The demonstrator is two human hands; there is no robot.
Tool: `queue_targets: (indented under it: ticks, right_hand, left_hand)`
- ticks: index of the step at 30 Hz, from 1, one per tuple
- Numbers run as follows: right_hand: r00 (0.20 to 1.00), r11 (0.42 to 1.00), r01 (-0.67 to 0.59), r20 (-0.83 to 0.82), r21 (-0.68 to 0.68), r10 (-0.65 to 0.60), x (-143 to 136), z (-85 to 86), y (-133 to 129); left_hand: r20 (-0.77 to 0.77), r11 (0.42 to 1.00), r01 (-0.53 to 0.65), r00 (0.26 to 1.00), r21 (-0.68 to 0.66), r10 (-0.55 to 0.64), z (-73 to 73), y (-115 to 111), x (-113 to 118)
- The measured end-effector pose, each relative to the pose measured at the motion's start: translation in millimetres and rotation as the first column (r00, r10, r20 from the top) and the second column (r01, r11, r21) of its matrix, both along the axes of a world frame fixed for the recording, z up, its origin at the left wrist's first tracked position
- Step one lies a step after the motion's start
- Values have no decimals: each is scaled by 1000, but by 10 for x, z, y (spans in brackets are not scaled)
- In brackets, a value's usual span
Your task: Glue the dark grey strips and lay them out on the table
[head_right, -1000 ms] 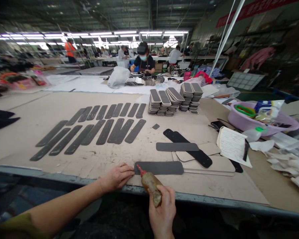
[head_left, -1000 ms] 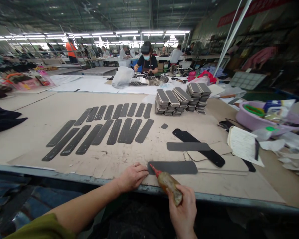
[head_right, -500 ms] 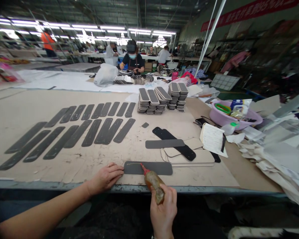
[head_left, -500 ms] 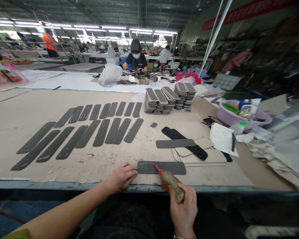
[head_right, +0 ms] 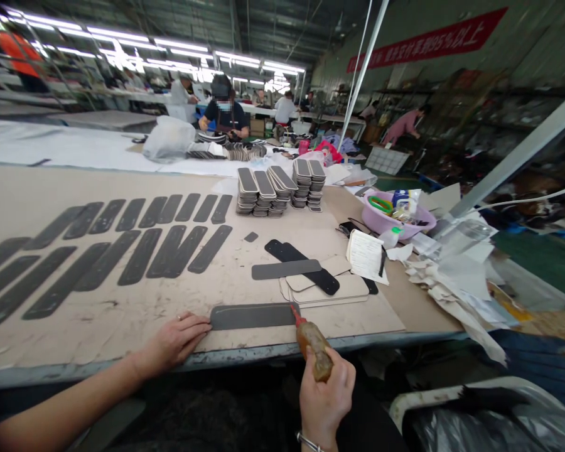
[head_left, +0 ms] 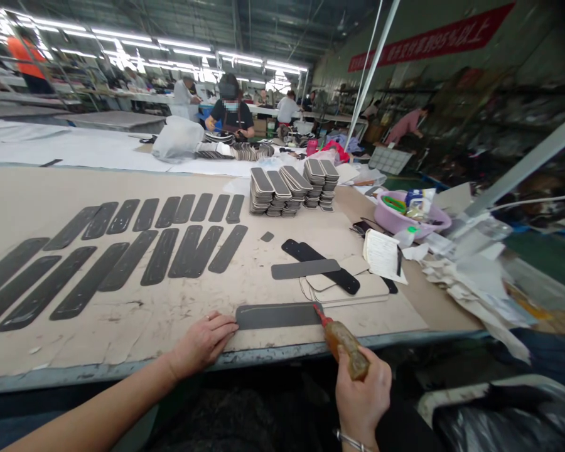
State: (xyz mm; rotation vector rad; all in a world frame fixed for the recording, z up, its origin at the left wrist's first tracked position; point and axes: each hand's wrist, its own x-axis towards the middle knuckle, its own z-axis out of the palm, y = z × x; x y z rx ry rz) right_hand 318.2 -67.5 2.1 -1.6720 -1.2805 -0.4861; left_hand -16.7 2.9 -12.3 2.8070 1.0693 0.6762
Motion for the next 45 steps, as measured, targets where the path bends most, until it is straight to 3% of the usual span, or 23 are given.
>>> queue_targets:
  ticks: [5, 9, 12, 17, 22, 33, 37, 41, 45]
  right_hand:
    - [998, 999, 52, 42, -2, -51, 2, -3, -36]
    - [983, 995, 95, -157, -44, -101, -130, -6, -62]
    - [944, 998, -52, -329, -39, 36, -371, -20, -50]
    - [872, 905, -426, -264, 5, 412, -804, -32, 31]
    - [830, 850, -527, -226, -21, 509, -951, -36, 87]
    - [831, 846, -532, -214, -33, 514, -922, 88, -112]
    - [856, 871, -489, -215, -44, 470, -813, 107, -137]
    - [917, 927, -367, -194, -74, 348, -566, 131, -173]
    - [983, 986, -130, -143, -100, 115, -215, 125, -216]
  left_hand:
    - [17, 1000, 0, 1000, 16, -1, 30, -12, 15]
    - [14, 1000, -8, 1000, -25, 9, 44, -27, 33]
    - [9, 999, -2, 1000, -47, 2, 40, -25, 33]
    - [-4, 999, 7, 1000, -42, -7, 30, -29, 30]
    - [-17, 999, 14, 1000, -47, -15, 12, -26, 24]
    - [1, 1000, 27, 1000, -2, -27, 30, -19, 46]
    - [25, 1000, 6, 1000, 9, -6, 14, -19, 41]
    - [19, 1000, -8, 1000, 7, 8, 15, -25, 26]
    - [21, 999, -3, 1000, 33, 2, 56, -25, 29]
